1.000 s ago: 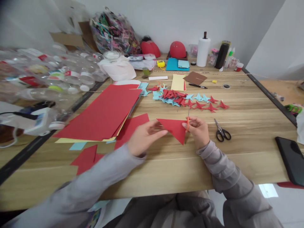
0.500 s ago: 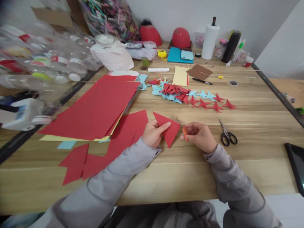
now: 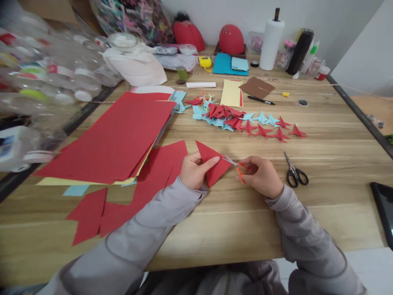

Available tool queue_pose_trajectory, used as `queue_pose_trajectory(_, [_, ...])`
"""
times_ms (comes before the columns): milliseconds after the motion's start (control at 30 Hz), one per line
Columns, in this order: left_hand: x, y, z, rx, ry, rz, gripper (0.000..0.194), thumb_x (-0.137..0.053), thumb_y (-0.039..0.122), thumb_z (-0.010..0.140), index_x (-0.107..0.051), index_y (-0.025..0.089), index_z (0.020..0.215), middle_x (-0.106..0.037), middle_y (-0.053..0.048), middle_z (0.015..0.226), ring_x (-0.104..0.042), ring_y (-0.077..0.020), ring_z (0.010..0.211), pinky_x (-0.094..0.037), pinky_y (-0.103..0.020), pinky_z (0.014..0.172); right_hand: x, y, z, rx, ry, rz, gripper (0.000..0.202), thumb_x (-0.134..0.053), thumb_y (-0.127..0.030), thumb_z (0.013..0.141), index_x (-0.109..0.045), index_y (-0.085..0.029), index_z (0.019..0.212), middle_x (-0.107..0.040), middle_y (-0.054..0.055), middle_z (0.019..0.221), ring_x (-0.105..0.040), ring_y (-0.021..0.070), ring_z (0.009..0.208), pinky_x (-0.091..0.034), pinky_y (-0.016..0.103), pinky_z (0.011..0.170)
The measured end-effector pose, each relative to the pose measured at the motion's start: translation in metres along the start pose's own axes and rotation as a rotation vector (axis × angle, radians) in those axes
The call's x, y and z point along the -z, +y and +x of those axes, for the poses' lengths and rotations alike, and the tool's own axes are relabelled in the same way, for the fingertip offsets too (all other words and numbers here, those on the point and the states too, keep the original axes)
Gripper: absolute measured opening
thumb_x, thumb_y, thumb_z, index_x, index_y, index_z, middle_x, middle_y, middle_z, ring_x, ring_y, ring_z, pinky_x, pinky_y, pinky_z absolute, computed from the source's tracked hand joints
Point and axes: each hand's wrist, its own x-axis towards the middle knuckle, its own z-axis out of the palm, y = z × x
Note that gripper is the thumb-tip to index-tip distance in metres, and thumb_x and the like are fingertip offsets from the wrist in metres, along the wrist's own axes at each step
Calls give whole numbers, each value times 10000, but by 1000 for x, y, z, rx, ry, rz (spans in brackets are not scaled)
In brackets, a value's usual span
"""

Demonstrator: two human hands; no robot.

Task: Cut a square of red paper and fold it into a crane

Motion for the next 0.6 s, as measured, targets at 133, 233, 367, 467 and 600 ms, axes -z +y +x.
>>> queue_pose_trajectory(133, [0,0,0,4,-4,2,215,-782,309,571,-706,141,680,-717,-52,714,-637,-157,643,-508,-280,645,-1,3,0,25,8,-17,383,-774,-299,548,-687,-127,878,-586,3,652,-486,93,542,-413,231,495])
queue_pose_trajectory(233, [0,-2,-1,14,0,10,218,-779,313,576,-706,139,685,-717,-55,720,-642,-163,651,-507,-283,651,-1,4,0,22,5,-6,370,-772,-294,548,-687,-129,868,-572,-6,644,-478,87,532,-410,228,493])
queue_pose_trajectory(367, [0,-4,-1,12,-13,0,211,-776,311,586,-710,144,697,-722,-55,735,-647,-161,658,-510,-281,661,-2,4,0,1,-13,23,364,-774,-295,541,-683,-125,849,-565,-10,625,-475,84,520,-405,225,483])
queue_pose_trajectory(467, [0,-4,-1,15,-11,2,216,-779,318,580,-709,146,690,-721,-53,726,-641,-156,641,-513,-280,648,-2,5,1,2,-18,48,326,-763,-287,557,-682,-129,830,-563,-14,603,-472,85,513,-404,225,480])
queue_pose_trajectory(600, [-1,-3,-2,57,-32,-8,240,-787,331,567,-710,143,696,-720,-51,728,-634,-150,632,-510,-275,643,-4,7,1,14,-19,95,280,-755,-293,574,-676,-133,790,-557,-18,582,-467,83,513,-391,222,479])
